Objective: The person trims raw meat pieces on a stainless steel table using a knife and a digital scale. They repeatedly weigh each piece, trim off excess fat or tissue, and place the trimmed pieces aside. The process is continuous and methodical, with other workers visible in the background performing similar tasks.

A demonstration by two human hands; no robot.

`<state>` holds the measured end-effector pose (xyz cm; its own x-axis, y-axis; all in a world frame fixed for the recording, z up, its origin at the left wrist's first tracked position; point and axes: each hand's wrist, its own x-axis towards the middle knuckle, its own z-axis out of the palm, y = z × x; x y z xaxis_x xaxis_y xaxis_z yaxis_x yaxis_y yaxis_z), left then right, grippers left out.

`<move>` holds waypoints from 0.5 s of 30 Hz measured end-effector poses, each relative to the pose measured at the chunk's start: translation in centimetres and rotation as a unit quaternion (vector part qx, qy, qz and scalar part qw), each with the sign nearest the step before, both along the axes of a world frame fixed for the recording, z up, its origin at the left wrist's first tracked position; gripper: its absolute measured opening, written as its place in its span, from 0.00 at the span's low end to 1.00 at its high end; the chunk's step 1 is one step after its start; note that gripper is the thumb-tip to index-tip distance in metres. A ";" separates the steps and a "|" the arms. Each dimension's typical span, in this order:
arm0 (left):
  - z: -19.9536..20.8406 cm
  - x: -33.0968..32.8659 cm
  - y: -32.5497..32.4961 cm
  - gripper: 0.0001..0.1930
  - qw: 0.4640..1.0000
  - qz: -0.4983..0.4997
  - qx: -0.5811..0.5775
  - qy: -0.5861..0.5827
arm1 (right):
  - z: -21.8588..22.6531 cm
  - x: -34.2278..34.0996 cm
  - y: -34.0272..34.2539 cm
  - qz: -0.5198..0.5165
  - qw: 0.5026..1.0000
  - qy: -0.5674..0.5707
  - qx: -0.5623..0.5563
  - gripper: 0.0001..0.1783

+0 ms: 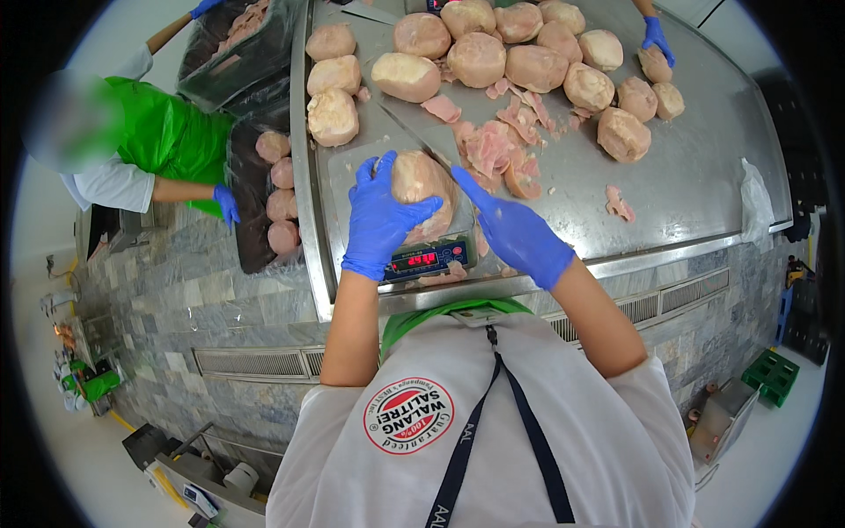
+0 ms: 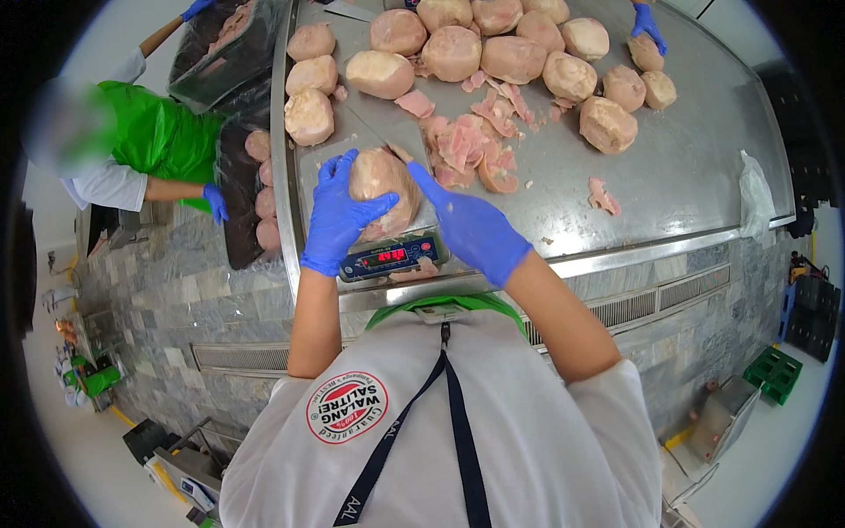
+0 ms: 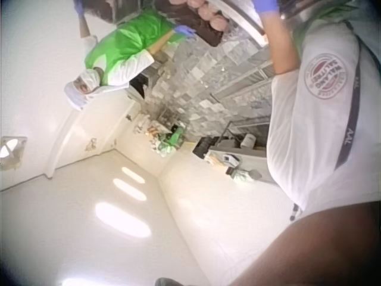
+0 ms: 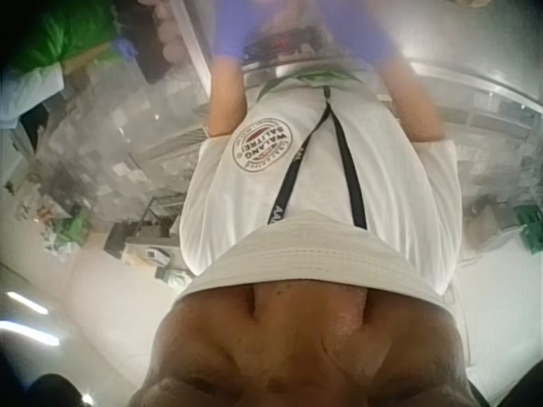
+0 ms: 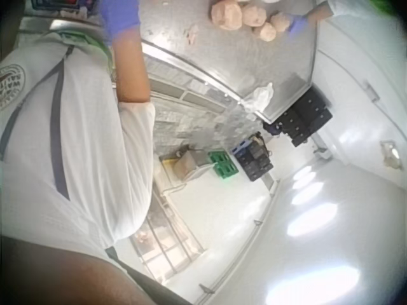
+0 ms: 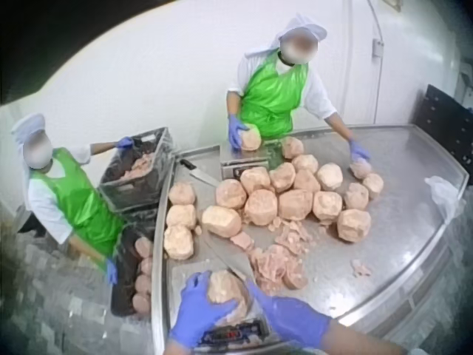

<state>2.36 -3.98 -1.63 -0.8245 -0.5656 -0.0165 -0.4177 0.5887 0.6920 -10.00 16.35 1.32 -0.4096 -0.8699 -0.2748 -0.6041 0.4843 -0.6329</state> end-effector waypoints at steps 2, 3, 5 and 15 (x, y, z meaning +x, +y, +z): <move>0.1 -0.3 0.5 0.55 1.000 0.018 -0.003 0.001 | -2.7 -0.6 -2.3 -0.018 1.000 0.014 -0.021 0.46; -0.1 -0.2 0.6 0.55 1.000 0.026 -0.005 0.001 | -2.9 -0.5 -2.4 -0.025 0.999 0.002 -0.026 0.45; -0.6 -0.1 0.6 0.56 0.999 0.042 -0.010 0.004 | -2.8 -0.3 -1.9 -0.041 0.998 -0.040 -0.030 0.44; -0.3 2.0 3.3 0.63 0.994 0.113 -0.011 0.000 | -2.7 1.4 5.1 -0.058 0.997 0.035 -0.041 0.43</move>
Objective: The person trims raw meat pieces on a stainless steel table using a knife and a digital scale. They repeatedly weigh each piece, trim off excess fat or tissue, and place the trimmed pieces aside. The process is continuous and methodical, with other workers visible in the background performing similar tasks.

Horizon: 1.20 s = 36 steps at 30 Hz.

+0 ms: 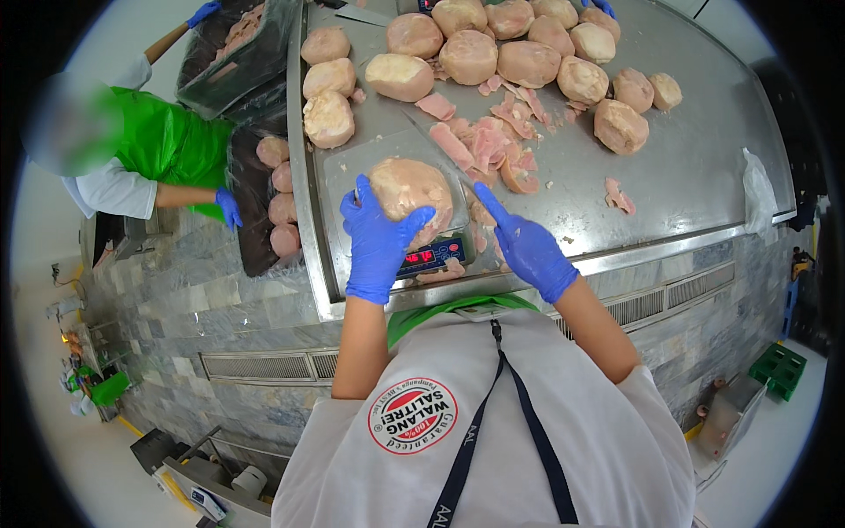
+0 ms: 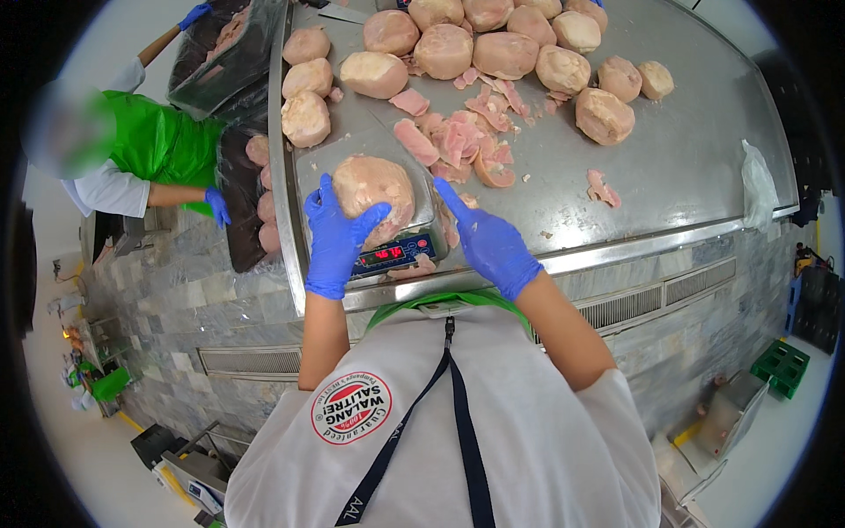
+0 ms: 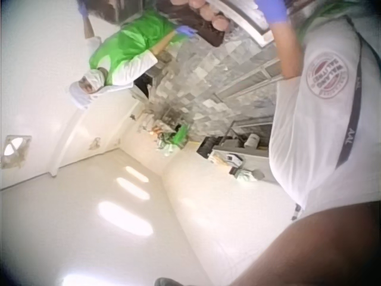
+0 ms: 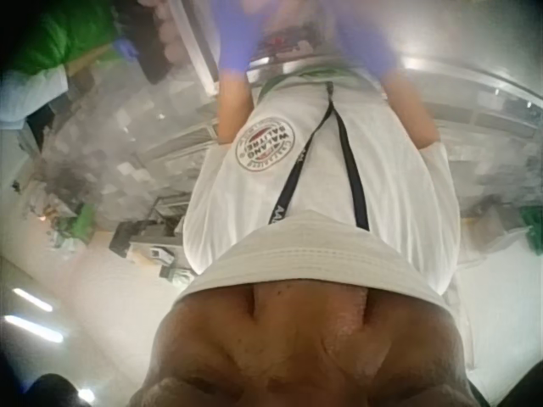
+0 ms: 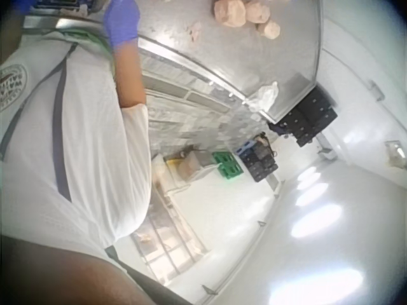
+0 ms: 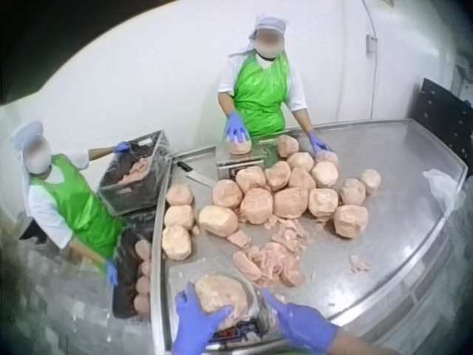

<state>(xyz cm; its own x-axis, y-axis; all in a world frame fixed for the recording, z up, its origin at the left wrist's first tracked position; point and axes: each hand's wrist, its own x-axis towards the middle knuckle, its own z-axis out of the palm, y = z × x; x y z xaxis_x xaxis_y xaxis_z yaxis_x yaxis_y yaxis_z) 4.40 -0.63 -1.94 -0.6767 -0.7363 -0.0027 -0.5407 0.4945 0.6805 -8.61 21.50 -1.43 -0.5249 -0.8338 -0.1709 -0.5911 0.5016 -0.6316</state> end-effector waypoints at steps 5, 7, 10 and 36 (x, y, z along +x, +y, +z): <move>0.7 -0.5 -2.7 0.63 0.985 -0.149 -0.085 -0.007 | 5.5 0.8 1.2 0.053 0.993 0.051 0.093 0.47; 1.4 -0.7 -2.6 0.63 0.988 -0.144 -0.039 -0.034 | 5.8 1.7 1.9 0.087 0.983 0.077 0.141 0.48; 1.9 -0.8 -2.1 0.61 0.989 -0.131 -0.019 -0.062 | 4.5 2.2 1.3 0.053 0.995 0.025 0.083 0.48; 1.5 -0.5 -0.1 0.64 0.996 -0.046 0.014 -0.077 | 1.4 4.6 2.4 0.062 0.979 0.176 0.076 0.45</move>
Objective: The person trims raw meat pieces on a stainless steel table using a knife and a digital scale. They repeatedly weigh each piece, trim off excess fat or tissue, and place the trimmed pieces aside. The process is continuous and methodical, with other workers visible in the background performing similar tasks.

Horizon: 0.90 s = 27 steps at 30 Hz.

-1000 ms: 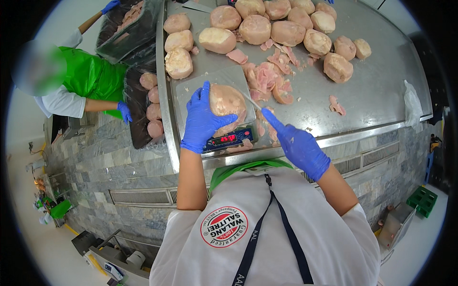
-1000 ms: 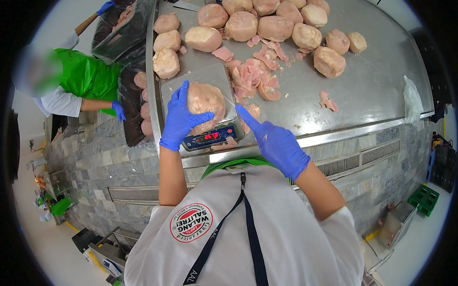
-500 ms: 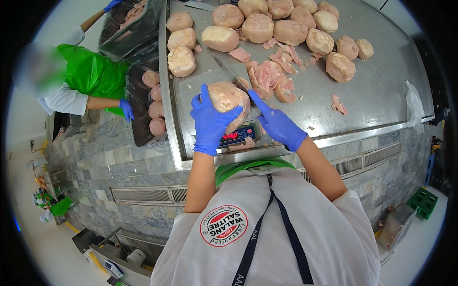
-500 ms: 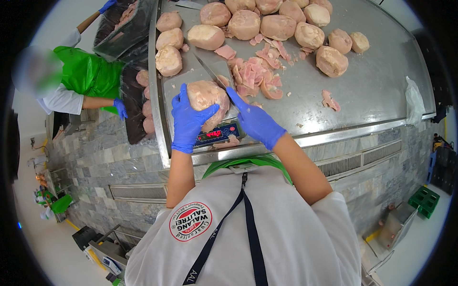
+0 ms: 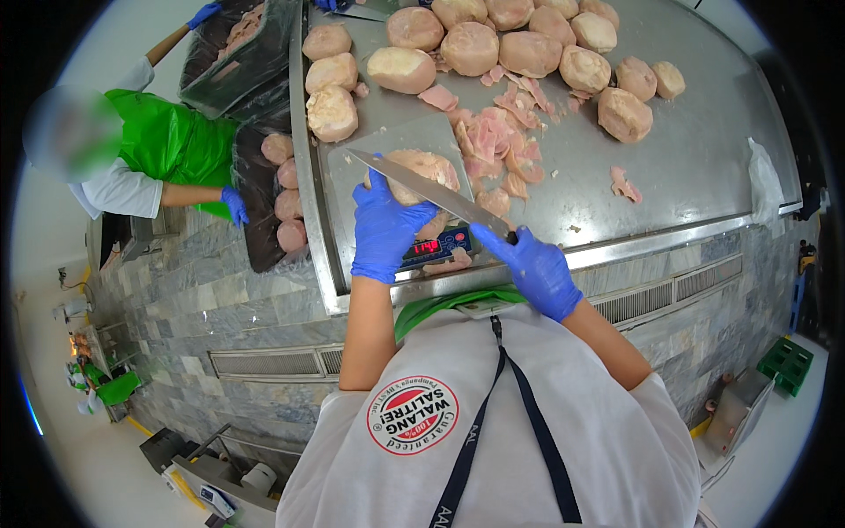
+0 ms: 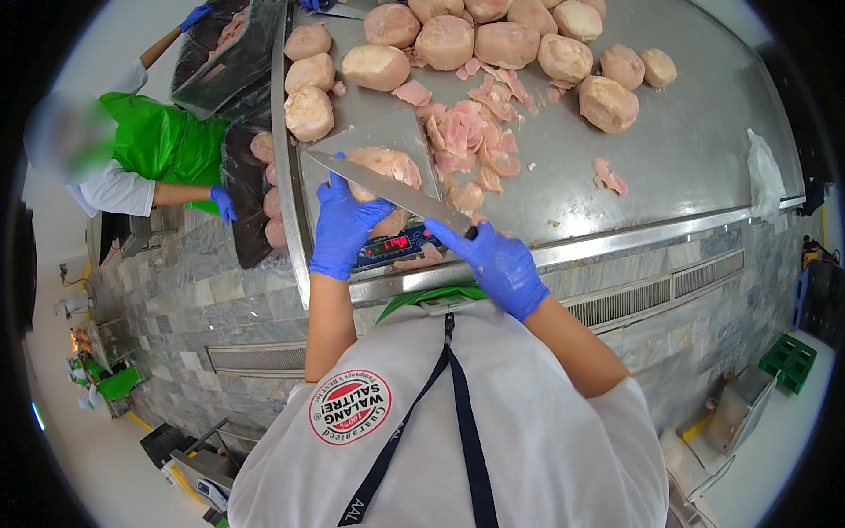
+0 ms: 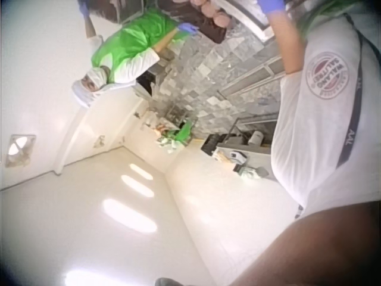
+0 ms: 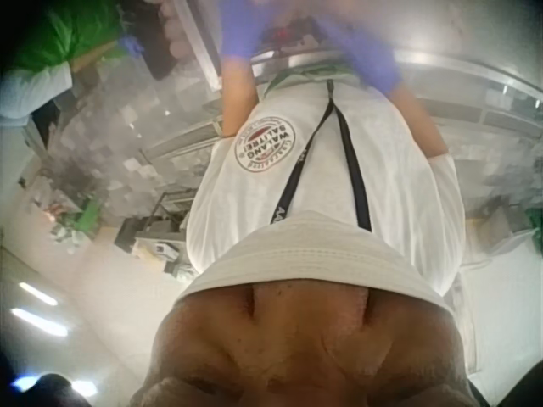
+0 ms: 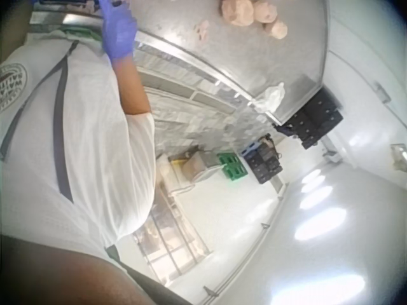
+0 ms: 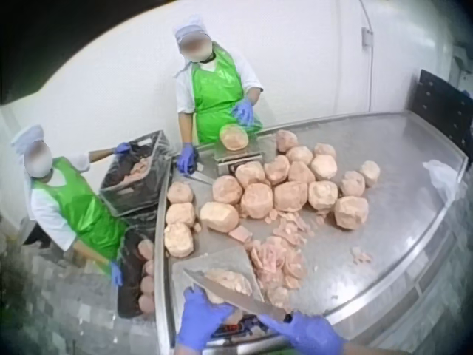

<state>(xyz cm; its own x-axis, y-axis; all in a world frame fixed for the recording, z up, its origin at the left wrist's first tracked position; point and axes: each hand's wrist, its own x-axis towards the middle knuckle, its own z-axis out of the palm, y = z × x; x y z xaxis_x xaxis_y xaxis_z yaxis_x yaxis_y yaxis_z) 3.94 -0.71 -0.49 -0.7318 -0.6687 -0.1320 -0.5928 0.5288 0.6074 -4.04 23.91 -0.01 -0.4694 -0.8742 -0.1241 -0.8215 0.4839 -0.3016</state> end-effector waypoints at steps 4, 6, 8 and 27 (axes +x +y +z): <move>0.5 -0.4 0.2 0.61 1.000 0.013 0.021 -0.015 | 0.8 -0.5 -4.2 0.003 1.000 -0.008 0.009 0.44; 0.1 -0.2 0.1 0.60 1.000 0.013 0.026 -0.006 | 0.7 -0.7 -6.2 0.011 0.998 -0.011 -0.065 0.45; 0.1 -0.2 -0.1 0.60 0.999 0.007 0.035 0.017 | 0.6 -0.6 -6.4 0.009 0.996 -0.008 -0.089 0.45; 0.4 -0.2 0.2 0.61 0.999 0.013 0.037 0.011 | -2.7 -2.7 -5.0 -0.083 0.933 -0.326 -0.129 0.45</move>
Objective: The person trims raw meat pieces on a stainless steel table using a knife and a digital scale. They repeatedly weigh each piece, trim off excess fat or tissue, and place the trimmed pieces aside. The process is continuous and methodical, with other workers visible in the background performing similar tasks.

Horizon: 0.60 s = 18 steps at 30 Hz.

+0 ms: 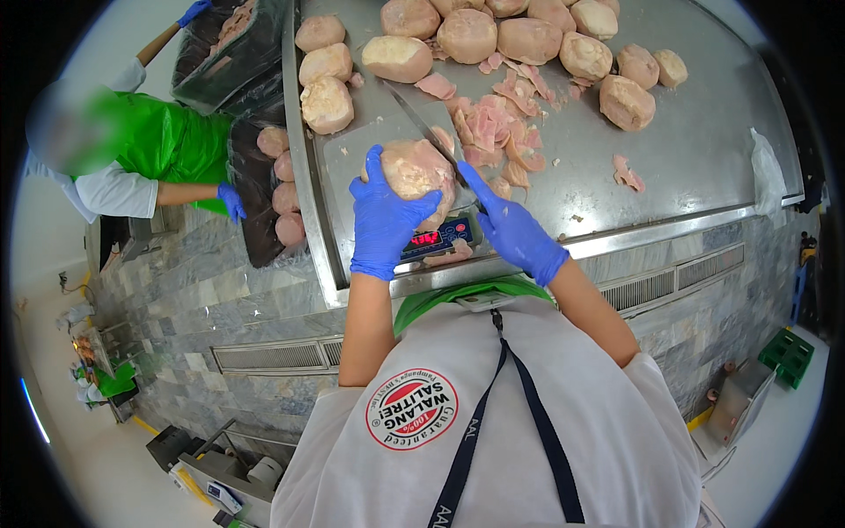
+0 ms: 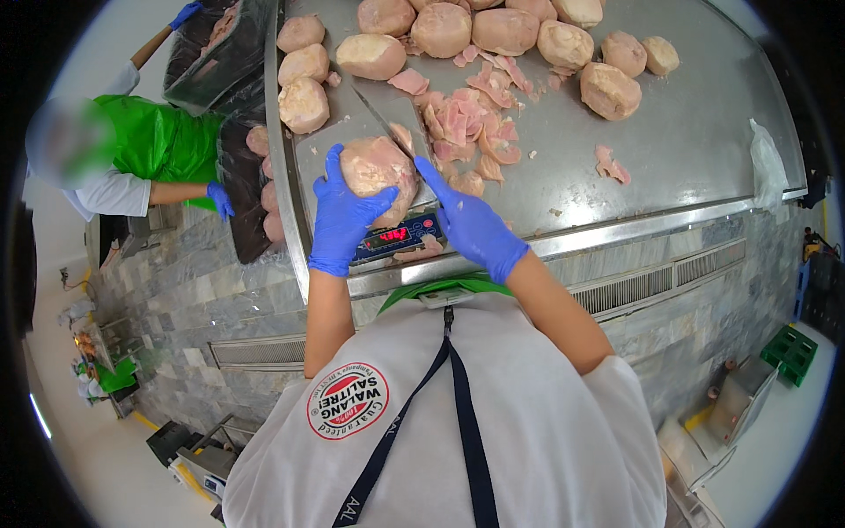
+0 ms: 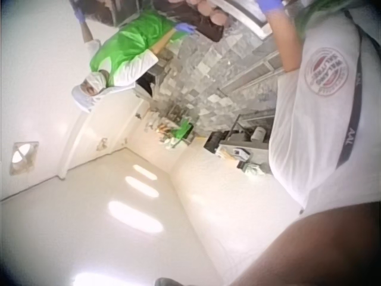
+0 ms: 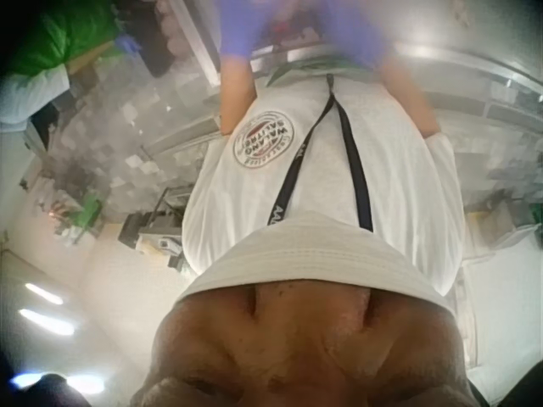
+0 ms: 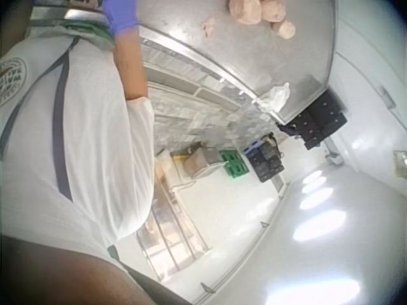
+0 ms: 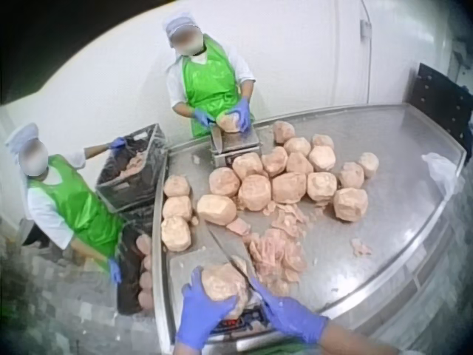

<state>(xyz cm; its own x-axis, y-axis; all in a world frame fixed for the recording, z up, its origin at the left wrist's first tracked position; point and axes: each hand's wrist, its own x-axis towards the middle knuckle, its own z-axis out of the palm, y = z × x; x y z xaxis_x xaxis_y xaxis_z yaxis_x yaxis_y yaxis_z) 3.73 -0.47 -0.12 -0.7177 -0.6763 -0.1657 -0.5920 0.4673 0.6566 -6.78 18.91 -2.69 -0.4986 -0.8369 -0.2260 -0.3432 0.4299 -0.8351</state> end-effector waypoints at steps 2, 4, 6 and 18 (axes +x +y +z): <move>-0.2 -0.1 -0.1 0.61 1.000 0.002 0.008 0.011 | 0.4 -0.7 0.1 0.014 0.999 -0.032 -0.005 0.45; 0.0 0.2 0.1 0.60 1.000 0.005 0.001 0.012 | 0.8 -0.7 1.8 0.027 0.998 -0.057 0.015 0.47; 0.1 0.3 0.1 0.59 1.000 0.004 -0.001 0.013 | 0.4 0.7 4.3 0.032 0.999 0.013 0.002 0.47; -0.5 0.5 -0.9 0.67 0.999 -0.024 0.026 0.024 | 6.1 0.9 5.0 0.079 0.951 0.268 0.131 0.46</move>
<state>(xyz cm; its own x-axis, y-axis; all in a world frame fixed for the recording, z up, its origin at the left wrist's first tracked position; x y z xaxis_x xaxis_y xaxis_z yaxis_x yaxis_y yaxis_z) 4.24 -1.38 -0.60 -0.7568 -0.6327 -0.1640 -0.5366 0.4582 0.7086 -5.83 23.94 3.46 -0.4728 -0.8612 -0.1867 -0.7670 0.5065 -0.3938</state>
